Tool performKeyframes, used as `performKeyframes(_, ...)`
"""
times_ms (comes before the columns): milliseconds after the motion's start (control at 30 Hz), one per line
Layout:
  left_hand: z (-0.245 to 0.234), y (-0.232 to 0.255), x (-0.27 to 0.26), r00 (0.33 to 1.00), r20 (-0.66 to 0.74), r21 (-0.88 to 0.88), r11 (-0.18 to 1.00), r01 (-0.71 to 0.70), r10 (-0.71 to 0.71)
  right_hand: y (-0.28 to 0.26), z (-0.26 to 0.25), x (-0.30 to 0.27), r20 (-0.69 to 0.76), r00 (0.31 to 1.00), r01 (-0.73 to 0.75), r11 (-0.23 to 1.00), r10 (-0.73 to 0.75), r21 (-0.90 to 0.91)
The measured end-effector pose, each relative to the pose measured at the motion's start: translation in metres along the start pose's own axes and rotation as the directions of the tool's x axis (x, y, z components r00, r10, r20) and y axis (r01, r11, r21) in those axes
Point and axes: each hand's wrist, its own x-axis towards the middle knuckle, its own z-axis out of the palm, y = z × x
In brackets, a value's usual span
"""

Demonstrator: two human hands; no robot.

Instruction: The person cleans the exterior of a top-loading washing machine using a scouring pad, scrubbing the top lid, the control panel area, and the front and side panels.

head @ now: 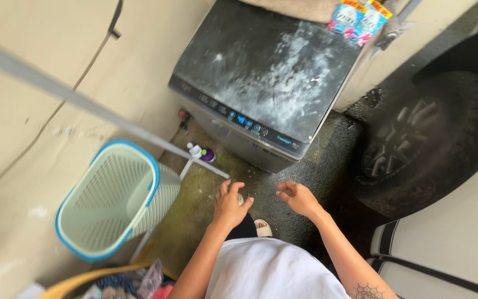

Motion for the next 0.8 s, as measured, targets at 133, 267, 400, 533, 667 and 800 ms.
performKeyframes(133,-0.032,0.014,0.039,0.986,-0.073,0.009,0.988,-0.151,0.151,-0.046,-0.027,0.006,-0.044,0.999,0.0,0.991,0.006,0.136)
performKeyframes(267,-0.075,0.029,0.082,0.963,-0.058,0.054,0.964,-0.261,0.264,-0.086,-0.059,0.024,-0.205,0.977,-0.031,0.989,0.062,0.147)
performKeyframes(400,-0.108,0.041,0.119,0.949,-0.01,0.093,0.945,-0.313,0.315,-0.115,-0.074,0.038,-0.309,0.933,-0.113,0.965,0.184,0.235)
performKeyframes(533,-0.123,0.059,0.155,0.923,0.008,0.098,0.918,-0.384,0.385,-0.118,-0.086,0.045,-0.381,0.907,-0.013,0.918,0.178,0.397)
performKeyframes(667,-0.125,0.103,0.195,0.864,-0.038,0.056,0.865,-0.499,0.502,-0.097,-0.124,0.058,-0.417,0.885,0.078,0.814,0.21,0.575)
performKeyframes(800,-0.117,0.163,0.239,0.859,-0.055,0.023,0.86,-0.509,0.51,-0.055,-0.191,0.093,-0.52,0.83,0.201,0.761,0.202,0.617)
